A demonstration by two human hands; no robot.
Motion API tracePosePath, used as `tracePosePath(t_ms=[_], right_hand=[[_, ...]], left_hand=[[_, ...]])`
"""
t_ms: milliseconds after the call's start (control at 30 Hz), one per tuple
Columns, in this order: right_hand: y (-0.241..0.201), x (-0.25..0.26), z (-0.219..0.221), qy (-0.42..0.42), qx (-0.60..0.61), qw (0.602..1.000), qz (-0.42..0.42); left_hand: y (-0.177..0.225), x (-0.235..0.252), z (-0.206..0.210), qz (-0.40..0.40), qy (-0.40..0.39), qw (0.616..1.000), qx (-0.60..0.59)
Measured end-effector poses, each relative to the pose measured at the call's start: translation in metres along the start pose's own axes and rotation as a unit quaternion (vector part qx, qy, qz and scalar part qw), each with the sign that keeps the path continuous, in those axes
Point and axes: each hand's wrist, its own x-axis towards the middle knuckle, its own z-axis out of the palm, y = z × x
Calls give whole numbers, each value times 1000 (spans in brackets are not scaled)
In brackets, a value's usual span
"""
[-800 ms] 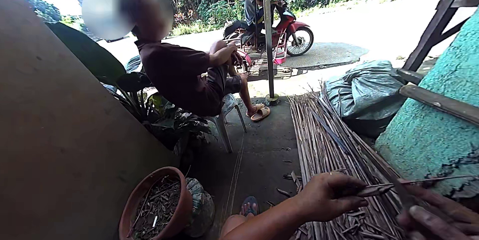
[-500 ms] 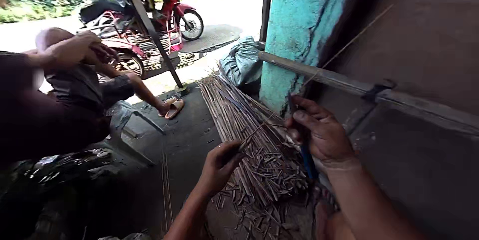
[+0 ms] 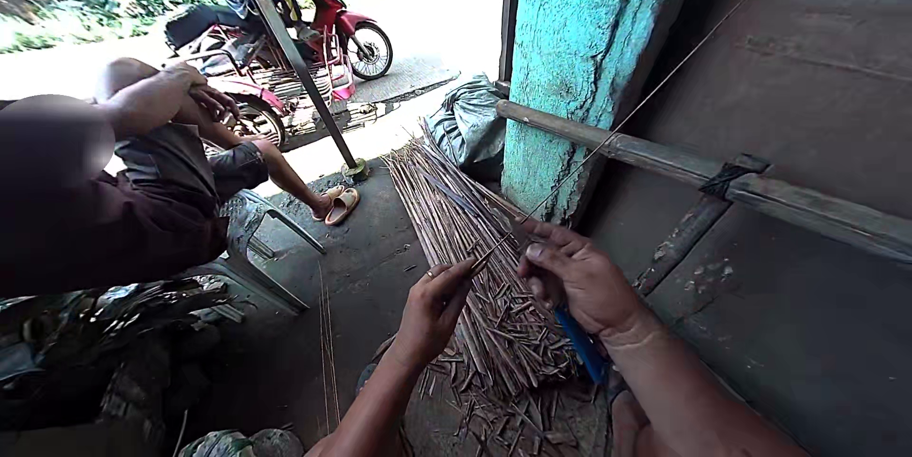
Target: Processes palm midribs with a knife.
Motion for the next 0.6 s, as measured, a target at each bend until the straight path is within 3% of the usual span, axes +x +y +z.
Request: tracePosePath(t_ms=[100, 300, 467, 600], right_hand=[[17, -2, 13, -22, 2, 999, 34], [-13, 6, -8, 88, 24, 995, -34], [15, -1, 16, 11, 6, 1000, 7], [-4, 9, -4, 58, 12, 997, -44]], left_hand=[[0, 1, 0, 5, 9, 1000, 5], [1, 0, -5, 4, 9, 1000, 17], [5, 4, -7, -3, 13, 1000, -18], [4, 5, -11, 0, -24, 998, -59]])
